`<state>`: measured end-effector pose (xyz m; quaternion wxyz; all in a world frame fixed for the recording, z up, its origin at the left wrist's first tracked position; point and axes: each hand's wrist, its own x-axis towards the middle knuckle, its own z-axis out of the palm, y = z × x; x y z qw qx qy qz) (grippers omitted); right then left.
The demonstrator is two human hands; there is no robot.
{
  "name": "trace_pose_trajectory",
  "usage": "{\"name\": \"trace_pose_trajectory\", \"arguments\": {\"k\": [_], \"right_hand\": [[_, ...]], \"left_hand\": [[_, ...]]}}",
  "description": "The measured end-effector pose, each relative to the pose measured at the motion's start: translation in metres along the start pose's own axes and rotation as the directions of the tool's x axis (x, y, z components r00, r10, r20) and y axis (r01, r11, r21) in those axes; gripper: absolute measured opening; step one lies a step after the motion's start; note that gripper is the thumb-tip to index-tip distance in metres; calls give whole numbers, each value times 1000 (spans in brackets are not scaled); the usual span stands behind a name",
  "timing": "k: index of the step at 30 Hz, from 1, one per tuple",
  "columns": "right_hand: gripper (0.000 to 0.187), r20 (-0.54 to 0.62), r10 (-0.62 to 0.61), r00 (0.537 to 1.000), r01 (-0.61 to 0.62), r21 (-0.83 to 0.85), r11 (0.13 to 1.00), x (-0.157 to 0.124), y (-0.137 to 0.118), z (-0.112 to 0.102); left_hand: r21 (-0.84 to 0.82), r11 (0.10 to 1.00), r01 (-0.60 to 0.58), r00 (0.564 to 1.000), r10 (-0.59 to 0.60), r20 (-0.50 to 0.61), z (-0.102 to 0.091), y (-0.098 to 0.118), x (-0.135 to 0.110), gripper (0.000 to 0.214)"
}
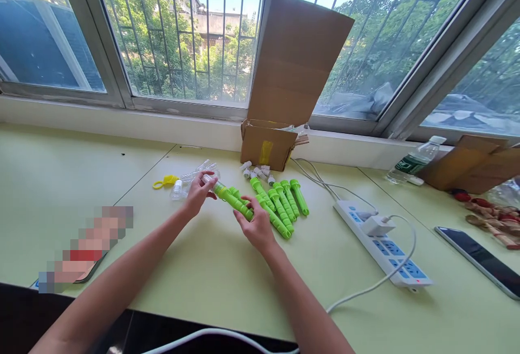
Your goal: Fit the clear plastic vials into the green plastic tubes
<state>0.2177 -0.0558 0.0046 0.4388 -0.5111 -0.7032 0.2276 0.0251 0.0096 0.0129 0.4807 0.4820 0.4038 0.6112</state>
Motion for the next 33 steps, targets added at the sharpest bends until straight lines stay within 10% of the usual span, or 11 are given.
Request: {"name": "trace_pose_trajectory", "arguments": {"k": [33], "right_hand": [[33, 85, -109, 990, 120, -134, 984, 0, 2, 4]], "left_hand": [[92, 995, -35, 997, 28, 76, 9, 3, -9, 42]]}}
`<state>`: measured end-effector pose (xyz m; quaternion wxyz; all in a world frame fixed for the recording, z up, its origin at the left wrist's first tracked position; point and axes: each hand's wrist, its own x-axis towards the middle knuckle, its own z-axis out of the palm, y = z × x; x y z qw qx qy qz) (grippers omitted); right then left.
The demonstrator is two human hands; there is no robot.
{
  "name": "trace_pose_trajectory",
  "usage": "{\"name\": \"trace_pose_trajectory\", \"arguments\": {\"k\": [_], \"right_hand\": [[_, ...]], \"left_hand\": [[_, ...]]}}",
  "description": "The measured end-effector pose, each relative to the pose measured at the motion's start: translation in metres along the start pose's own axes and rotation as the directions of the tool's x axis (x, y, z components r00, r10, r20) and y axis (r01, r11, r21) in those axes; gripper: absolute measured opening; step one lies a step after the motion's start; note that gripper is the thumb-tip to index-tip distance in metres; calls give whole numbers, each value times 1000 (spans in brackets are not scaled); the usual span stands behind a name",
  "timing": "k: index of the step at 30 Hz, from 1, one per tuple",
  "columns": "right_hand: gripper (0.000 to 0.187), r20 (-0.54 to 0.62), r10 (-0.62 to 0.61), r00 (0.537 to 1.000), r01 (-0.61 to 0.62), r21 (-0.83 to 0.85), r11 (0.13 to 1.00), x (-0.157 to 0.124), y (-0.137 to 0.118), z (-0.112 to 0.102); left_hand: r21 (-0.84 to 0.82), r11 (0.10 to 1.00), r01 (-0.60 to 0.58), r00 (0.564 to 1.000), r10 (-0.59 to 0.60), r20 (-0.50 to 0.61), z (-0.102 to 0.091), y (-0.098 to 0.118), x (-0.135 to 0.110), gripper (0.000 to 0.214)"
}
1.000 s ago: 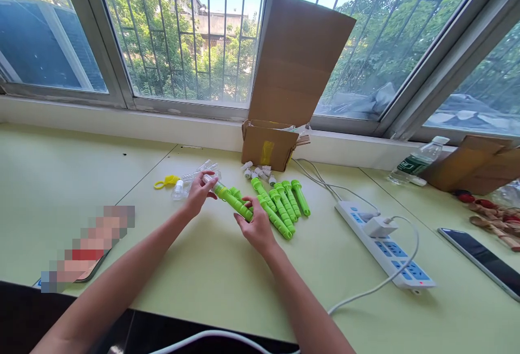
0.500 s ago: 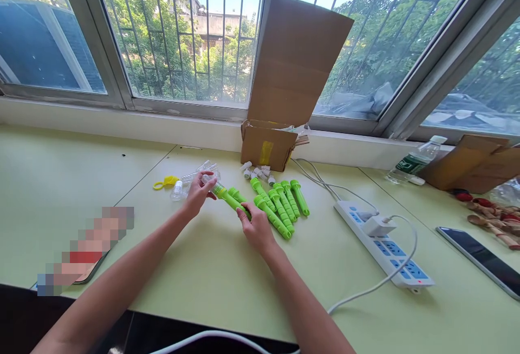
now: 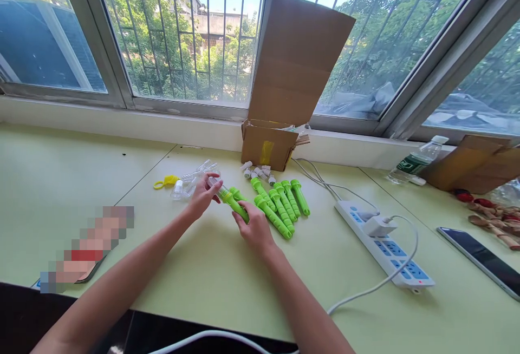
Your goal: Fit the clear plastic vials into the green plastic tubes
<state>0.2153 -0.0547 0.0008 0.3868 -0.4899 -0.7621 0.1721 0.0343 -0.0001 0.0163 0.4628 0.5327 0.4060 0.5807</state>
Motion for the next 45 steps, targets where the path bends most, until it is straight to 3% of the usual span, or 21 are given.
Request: {"name": "trace_pose_trajectory", "arguments": {"k": [4, 10, 13, 18, 23, 29, 33, 36, 41, 43, 45], "right_hand": [[29, 66, 24, 998, -26, 21, 999, 0, -2, -1], [39, 173, 75, 982, -94, 105, 990, 0, -6, -3], [36, 152, 81, 985, -95, 87, 992, 0, -4, -3], [34, 10, 59, 998, -59, -11, 998, 0, -1, -1], [36, -67, 25, 997, -28, -42, 999, 0, 0, 0], [37, -14, 39, 999, -40, -49, 998, -1, 1, 1], [37, 61, 89, 994, -93, 75, 993, -1, -2, 1], [40, 188, 179, 966, -229, 290, 929, 0, -7, -1], [42, 433, 304, 849, -518, 564, 643, 1, -11, -8], [42, 457, 300, 837, -537, 584, 609, 2, -10, -9], [43, 416, 291, 862, -495, 562, 662, 1, -10, -8]], "left_hand": [[4, 1000, 8, 1000, -8, 2, 0, 0, 0, 41], [7, 1000, 10, 999, -10, 31, 0, -4, 1, 39], [-8, 1000, 17, 999, -17, 36, 0, -5, 1, 41], [-58, 997, 47, 999, -48, -9, 2, -3, 0, 54], [-7, 994, 105, 994, -105, 0, 2, -2, 0, 53], [-10, 995, 103, 994, -103, 39, 0, -5, 1, 44], [-6, 998, 63, 998, -63, 25, -1, -8, 3, 42], [-32, 998, 61, 998, -60, 34, -2, -7, 4, 43], [-109, 990, 89, 992, -78, 95, -3, 1, 2, 47], [-131, 987, 94, 991, -81, 104, -4, 4, 2, 48], [-149, 984, 96, 992, -83, 94, -3, 5, 2, 49]]}}
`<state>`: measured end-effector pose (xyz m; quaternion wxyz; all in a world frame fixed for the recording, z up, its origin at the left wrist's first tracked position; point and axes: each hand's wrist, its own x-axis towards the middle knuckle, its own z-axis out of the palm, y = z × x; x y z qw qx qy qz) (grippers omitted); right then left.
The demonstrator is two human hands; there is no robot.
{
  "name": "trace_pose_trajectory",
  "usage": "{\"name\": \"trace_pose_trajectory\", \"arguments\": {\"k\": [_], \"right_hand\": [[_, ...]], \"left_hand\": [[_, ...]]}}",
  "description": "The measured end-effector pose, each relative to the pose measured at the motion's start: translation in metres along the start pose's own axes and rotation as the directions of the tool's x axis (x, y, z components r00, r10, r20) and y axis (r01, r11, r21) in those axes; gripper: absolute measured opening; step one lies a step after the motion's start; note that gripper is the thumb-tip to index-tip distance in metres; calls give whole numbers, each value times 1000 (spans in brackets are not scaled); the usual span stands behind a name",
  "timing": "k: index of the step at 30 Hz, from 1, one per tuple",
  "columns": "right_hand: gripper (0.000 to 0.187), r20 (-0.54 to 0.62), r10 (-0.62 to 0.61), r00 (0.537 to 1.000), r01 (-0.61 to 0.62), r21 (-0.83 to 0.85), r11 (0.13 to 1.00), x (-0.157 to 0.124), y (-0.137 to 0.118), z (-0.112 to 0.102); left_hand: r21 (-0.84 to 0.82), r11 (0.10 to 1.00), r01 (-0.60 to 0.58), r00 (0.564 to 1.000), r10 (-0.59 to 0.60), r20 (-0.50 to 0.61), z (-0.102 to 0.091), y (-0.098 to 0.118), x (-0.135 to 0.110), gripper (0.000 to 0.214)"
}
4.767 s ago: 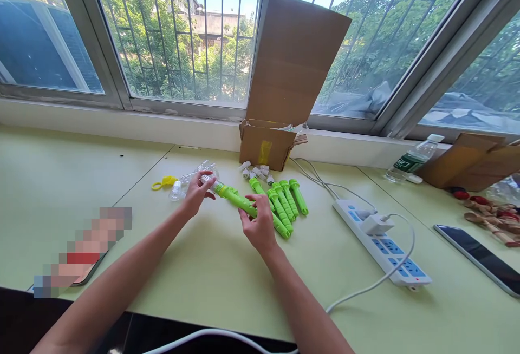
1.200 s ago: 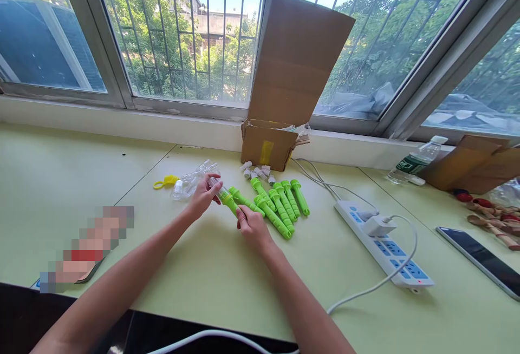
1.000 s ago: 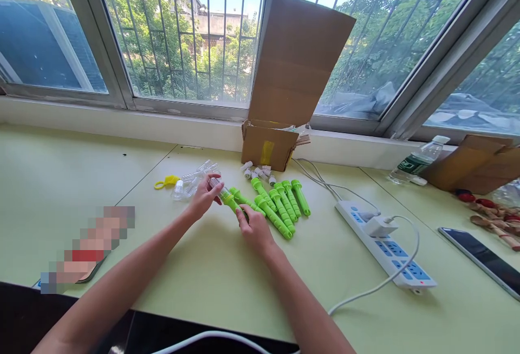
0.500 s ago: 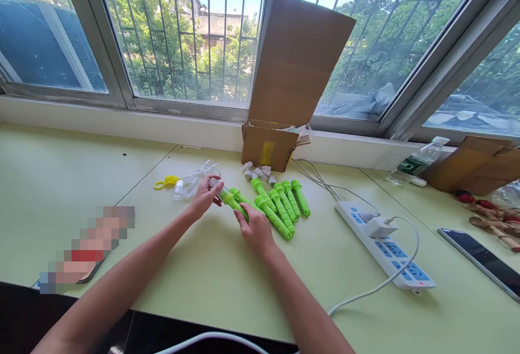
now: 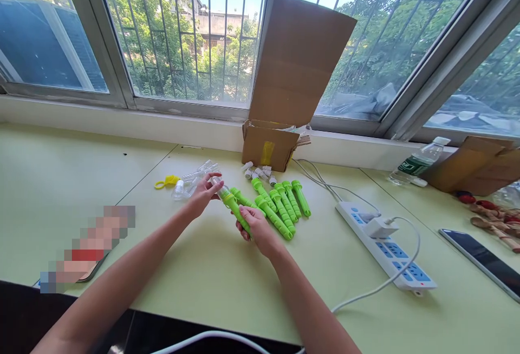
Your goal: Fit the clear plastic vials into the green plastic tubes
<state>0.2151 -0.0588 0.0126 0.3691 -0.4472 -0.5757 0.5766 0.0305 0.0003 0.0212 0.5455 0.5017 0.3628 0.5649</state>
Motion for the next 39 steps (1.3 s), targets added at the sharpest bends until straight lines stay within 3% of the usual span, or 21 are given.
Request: {"name": "trace_pose_trajectory", "arguments": {"k": [3, 7, 12, 16, 21, 25, 28, 31, 35, 37, 39], "right_hand": [[41, -111, -192, 975, 154, -281, 947, 2, 5, 3], [37, -180, -478, 860, 253, -662, 705, 4, 12, 2], [35, -188, -576, 796, 226, -790, 570, 7, 18, -3], [34, -161, -587, 794, 225, -818, 529, 7, 19, -3], [38, -125, -514, 849, 226, -793, 565, 7, 18, -1], [40, -156, -417, 895, 208, -681, 702, 7, 13, 2], [36, -127, -286, 950, 193, -484, 854, 5, 6, 6], [36, -53, -85, 995, 74, -176, 982, 2, 1, 8], [36, 42, 117, 992, -120, 87, 989, 0, -1, 6], [37, 74, 142, 987, -149, 113, 982, 0, -1, 5], [38, 50, 99, 994, -101, 43, 994, 0, 0, 6]], "left_hand": [[6, 1000, 16, 999, -15, -51, 2, -3, 0, 50], [60, 995, 75, 989, -66, -133, 3, -9, 1, 46], [143, 981, 128, 987, -111, -119, 1, -10, 2, 42], [206, 975, 82, 990, -57, -126, -1, -9, 2, 37], [247, 969, 25, 994, 2, -106, -2, -10, 3, 30], [252, 968, -6, 997, 24, -68, -5, -9, 3, 29], [266, 964, -23, 999, 29, -21, -7, -8, 3, 28], [268, 963, -34, 999, 28, 26, -11, -8, 3, 30], [259, 965, -29, 998, 14, 62, -14, -9, 4, 33], [260, 965, -38, 998, 22, 65, -14, -8, 4, 33], [261, 964, -59, 998, 49, 43, -12, -8, 4, 33]]}}
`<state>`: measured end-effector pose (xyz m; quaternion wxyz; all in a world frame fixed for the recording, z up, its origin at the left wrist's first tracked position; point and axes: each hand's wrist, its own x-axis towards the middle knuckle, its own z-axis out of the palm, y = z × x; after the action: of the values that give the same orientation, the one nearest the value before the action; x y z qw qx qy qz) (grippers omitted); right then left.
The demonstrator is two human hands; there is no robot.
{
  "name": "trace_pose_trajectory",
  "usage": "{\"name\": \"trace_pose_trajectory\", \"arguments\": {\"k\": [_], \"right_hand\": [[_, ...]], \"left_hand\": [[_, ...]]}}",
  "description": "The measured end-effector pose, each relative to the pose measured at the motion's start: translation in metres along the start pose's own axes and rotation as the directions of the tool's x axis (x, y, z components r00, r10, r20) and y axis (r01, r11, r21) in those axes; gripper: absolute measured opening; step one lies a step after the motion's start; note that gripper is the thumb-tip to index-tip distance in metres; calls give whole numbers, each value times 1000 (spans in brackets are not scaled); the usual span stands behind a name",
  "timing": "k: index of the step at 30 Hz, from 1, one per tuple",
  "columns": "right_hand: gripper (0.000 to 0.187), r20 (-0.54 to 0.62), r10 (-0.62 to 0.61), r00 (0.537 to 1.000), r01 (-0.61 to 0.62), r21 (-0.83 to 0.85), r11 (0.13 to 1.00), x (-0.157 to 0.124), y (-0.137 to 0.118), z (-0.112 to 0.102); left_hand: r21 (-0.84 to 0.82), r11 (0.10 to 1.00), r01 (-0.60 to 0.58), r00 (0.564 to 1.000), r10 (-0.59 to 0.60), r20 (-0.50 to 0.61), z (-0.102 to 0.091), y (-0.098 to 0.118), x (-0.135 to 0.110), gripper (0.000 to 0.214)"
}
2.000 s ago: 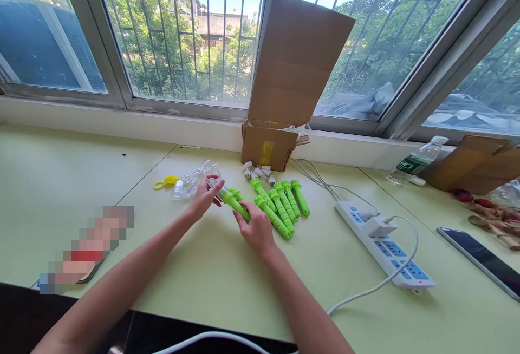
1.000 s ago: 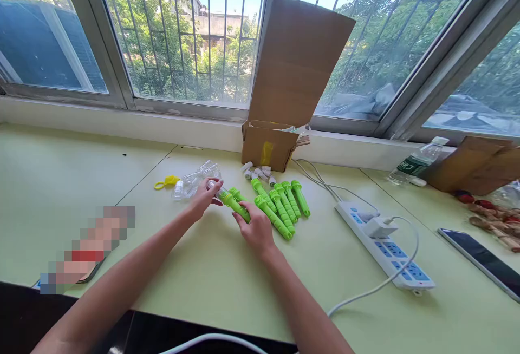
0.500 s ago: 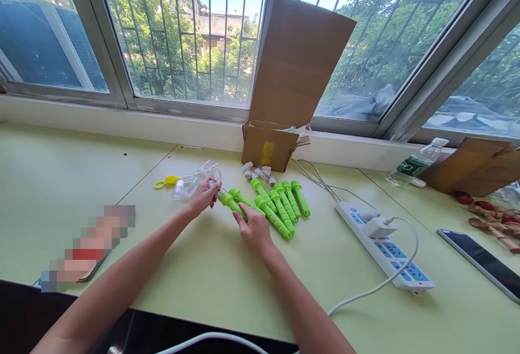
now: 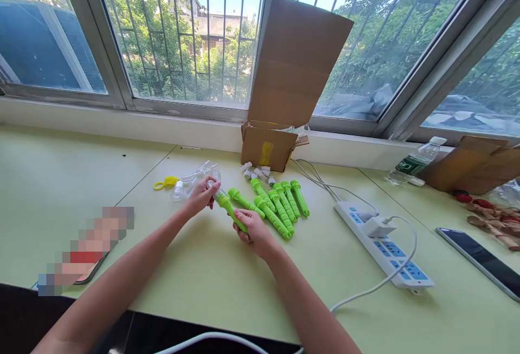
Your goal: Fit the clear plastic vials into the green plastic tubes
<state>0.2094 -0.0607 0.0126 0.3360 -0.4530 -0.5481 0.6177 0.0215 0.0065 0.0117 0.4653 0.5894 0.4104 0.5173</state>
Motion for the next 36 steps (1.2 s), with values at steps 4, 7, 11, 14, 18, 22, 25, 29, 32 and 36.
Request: {"name": "trace_pose_trajectory", "arguments": {"k": [4, 7, 11, 14, 18, 22, 25, 29, 32, 36], "right_hand": [[34, -184, -368, 911, 260, -436, 861, 3, 6, 3], [34, -200, -591, 781, 284, -729, 623, 6, 14, 0], [34, -166, -665, 728, 141, -913, 382, 8, 21, -7], [32, -164, -695, 700, 46, -961, 274, 7, 21, -10], [34, -117, -673, 730, 30, -979, 202, 5, 18, -10], [42, -82, -619, 781, 34, -984, 173, 5, 17, -6], [45, -104, -593, 798, 36, -975, 221, 5, 18, 0], [45, -125, -572, 811, 121, -920, 373, 3, 18, 6], [45, -163, -525, 835, 160, -841, 517, 3, 17, 8], [53, -213, -417, 884, 209, -617, 758, 5, 15, 13]], "left_hand": [[-1, 1000, -28, 995, 28, -94, 7, 0, -1, 37], [-23, 999, 31, 994, -33, -101, 12, -2, -2, 41], [-82, 984, 159, 981, -167, -96, 16, 0, -4, 44], [-194, 960, 203, 963, -232, -140, 19, 4, -5, 44], [-306, 933, 189, 961, -239, -136, 21, 6, -5, 38], [-377, 909, 176, 964, -237, -121, 21, 4, -4, 38], [-439, 885, 156, 969, -223, -105, 21, 4, -2, 38], [-510, 851, 128, 981, -186, -63, 20, 6, -3, 38], [-541, 831, 129, 983, -180, -43, 19, 10, -4, 39], [-569, 813, 124, 987, -162, -18, 17, 15, -5, 41]]}}
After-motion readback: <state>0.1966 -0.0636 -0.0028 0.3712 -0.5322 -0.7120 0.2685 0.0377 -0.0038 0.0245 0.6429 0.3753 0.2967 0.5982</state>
